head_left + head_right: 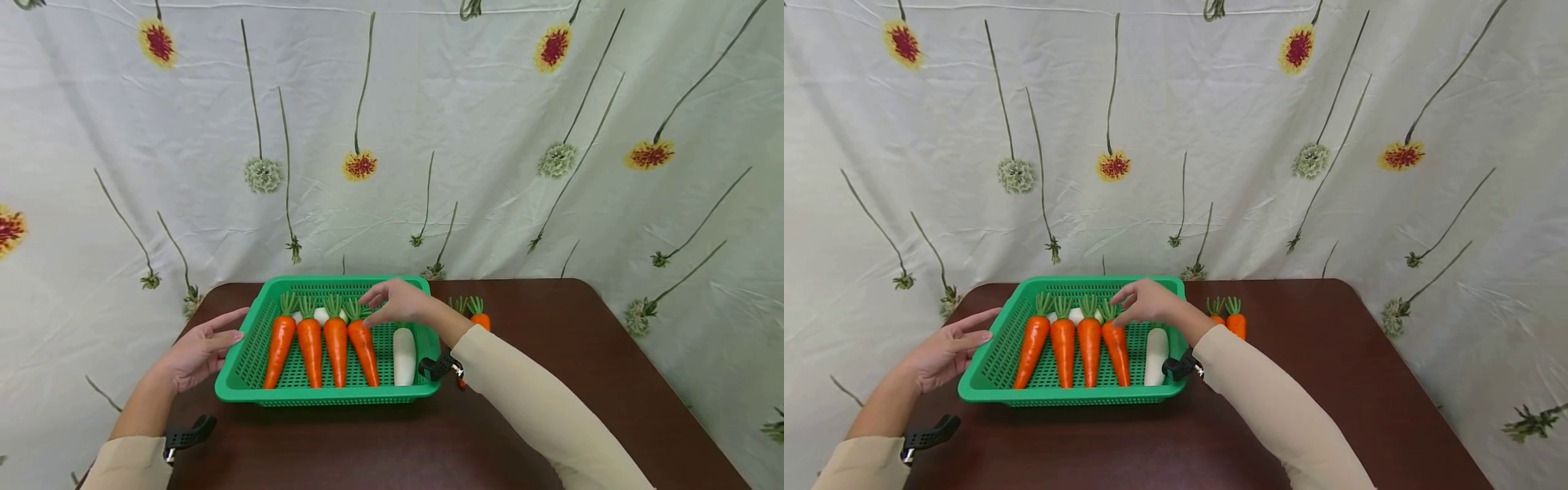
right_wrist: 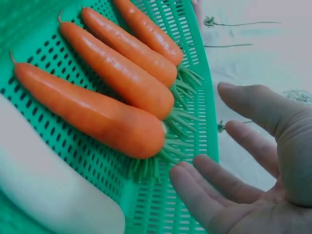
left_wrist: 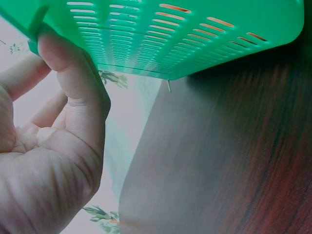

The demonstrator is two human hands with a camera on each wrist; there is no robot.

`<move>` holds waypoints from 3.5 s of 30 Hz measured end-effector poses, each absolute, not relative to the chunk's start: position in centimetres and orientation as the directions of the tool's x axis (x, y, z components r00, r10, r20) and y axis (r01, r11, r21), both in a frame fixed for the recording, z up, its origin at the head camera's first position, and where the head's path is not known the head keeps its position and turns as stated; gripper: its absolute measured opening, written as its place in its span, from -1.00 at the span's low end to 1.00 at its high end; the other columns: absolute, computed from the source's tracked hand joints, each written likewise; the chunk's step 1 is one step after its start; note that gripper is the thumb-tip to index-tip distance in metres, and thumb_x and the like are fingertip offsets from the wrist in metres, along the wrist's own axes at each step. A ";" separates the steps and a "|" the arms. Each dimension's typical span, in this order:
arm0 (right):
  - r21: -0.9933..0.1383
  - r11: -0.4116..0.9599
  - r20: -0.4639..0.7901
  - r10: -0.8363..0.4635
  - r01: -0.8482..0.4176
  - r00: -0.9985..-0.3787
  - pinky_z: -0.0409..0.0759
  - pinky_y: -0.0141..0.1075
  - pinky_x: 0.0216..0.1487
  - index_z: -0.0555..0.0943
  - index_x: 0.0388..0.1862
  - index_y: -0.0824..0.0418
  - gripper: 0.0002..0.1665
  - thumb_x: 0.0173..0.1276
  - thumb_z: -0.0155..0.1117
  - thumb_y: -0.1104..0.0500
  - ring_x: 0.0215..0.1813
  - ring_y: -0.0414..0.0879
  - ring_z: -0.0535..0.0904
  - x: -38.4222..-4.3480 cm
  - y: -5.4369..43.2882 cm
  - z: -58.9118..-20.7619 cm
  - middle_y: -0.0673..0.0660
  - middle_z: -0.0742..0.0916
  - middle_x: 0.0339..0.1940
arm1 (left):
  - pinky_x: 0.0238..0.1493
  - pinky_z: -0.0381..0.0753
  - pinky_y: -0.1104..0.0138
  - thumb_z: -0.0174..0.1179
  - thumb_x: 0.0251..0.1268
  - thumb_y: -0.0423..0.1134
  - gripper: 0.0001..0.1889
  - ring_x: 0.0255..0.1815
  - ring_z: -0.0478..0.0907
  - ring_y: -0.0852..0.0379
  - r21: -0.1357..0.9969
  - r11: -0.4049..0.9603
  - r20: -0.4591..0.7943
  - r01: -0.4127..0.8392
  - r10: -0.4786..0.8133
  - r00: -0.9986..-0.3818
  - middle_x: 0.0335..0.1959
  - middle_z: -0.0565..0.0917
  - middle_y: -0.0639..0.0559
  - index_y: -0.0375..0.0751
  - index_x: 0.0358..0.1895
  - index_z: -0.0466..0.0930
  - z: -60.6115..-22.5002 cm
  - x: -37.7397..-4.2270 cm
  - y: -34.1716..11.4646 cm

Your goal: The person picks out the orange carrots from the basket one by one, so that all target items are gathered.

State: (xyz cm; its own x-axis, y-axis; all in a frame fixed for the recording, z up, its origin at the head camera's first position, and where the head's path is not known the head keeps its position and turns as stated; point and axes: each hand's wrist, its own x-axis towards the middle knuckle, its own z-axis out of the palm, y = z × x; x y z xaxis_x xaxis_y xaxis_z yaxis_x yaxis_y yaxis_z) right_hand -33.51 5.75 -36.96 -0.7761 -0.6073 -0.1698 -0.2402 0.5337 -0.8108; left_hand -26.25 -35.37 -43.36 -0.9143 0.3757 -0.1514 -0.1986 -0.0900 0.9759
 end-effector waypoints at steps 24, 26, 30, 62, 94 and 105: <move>-0.840 0.538 -0.380 -0.499 0.065 -0.779 0.65 0.12 0.27 0.71 0.18 0.19 -0.47 0.19 0.55 0.34 0.23 0.28 0.61 -35.5 2.9 -39.1 0.26 0.61 0.33 | 0.00 0.77 0.11 -0.02 0.63 -0.35 -0.36 -0.03 0.81 0.06 0.974 -0.089 -0.164 -0.209 0.357 -0.919 0.06 0.79 0.11 0.00 0.65 0.01 -43.4 -26.1 -35.4; -0.834 0.548 -0.390 -0.490 0.072 -0.780 0.66 0.12 0.25 0.72 0.15 0.19 -0.49 0.19 0.55 0.35 0.20 0.27 0.62 -35.6 2.7 -39.4 0.26 0.59 0.34 | 0.00 0.77 0.11 -0.02 0.64 -0.35 -0.34 -0.03 0.81 0.05 0.974 -0.091 -0.164 -0.209 0.360 -0.919 0.06 0.79 0.11 -0.02 0.66 -0.02 -43.4 -26.1 -35.5; -0.819 0.567 -0.417 -0.476 0.093 -0.774 0.68 0.10 0.22 0.73 0.12 0.18 -0.52 0.19 0.54 0.35 0.14 0.23 0.68 -35.8 2.4 -39.9 0.26 0.61 0.34 | 0.01 0.77 0.11 -0.02 0.63 -0.35 -0.33 -0.03 0.81 0.06 0.974 -0.089 -0.164 -0.209 0.363 -0.917 0.06 0.79 0.11 -0.03 0.66 -0.05 -43.4 -26.1 -35.4; -0.830 0.516 -0.483 -0.475 0.212 -0.736 0.74 0.10 0.11 0.63 0.18 0.21 -0.44 0.20 0.45 0.51 -0.07 0.16 0.73 -35.5 1.6 -40.8 0.24 0.66 0.02 | 0.00 0.78 0.12 -0.03 0.64 -0.35 -0.35 -0.04 0.81 0.05 0.975 -0.097 -0.149 -0.199 0.378 -0.914 0.05 0.80 0.08 -0.01 0.66 0.00 -43.2 -26.1 -35.3; -0.878 0.432 -0.431 -0.523 0.207 -0.735 0.76 0.13 0.06 0.63 0.30 0.11 -0.34 0.23 0.43 0.49 -0.05 0.15 0.76 -35.7 2.6 -40.4 0.22 0.72 0.02 | 0.01 0.76 0.10 -0.06 0.65 -0.35 -0.35 -0.02 0.80 0.05 0.975 -0.096 -0.147 -0.200 0.391 -0.908 0.08 0.79 0.08 -0.01 0.67 -0.04 -43.8 -26.0 -35.6; -0.906 0.371 -0.392 -0.552 0.205 -0.736 0.73 0.15 0.12 0.58 0.37 0.13 -0.32 0.27 0.40 0.47 -0.06 0.11 0.76 -35.7 3.2 -39.5 0.22 0.71 0.06 | 0.00 0.77 0.10 -0.08 0.65 -0.37 -0.40 -0.03 0.81 0.05 0.974 -0.118 -0.131 -0.193 0.399 -0.908 0.08 0.79 0.06 0.03 0.64 0.06 -43.5 -26.1 -35.5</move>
State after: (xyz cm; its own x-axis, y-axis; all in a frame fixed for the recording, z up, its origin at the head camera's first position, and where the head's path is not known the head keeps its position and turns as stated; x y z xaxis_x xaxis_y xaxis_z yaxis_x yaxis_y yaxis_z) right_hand -35.71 3.23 -39.53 -0.7358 -0.5521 -0.3922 0.2046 0.3709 -0.9059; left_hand -26.15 -35.52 -43.48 -0.9077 0.3986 -0.1312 -0.1927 -0.1181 0.9741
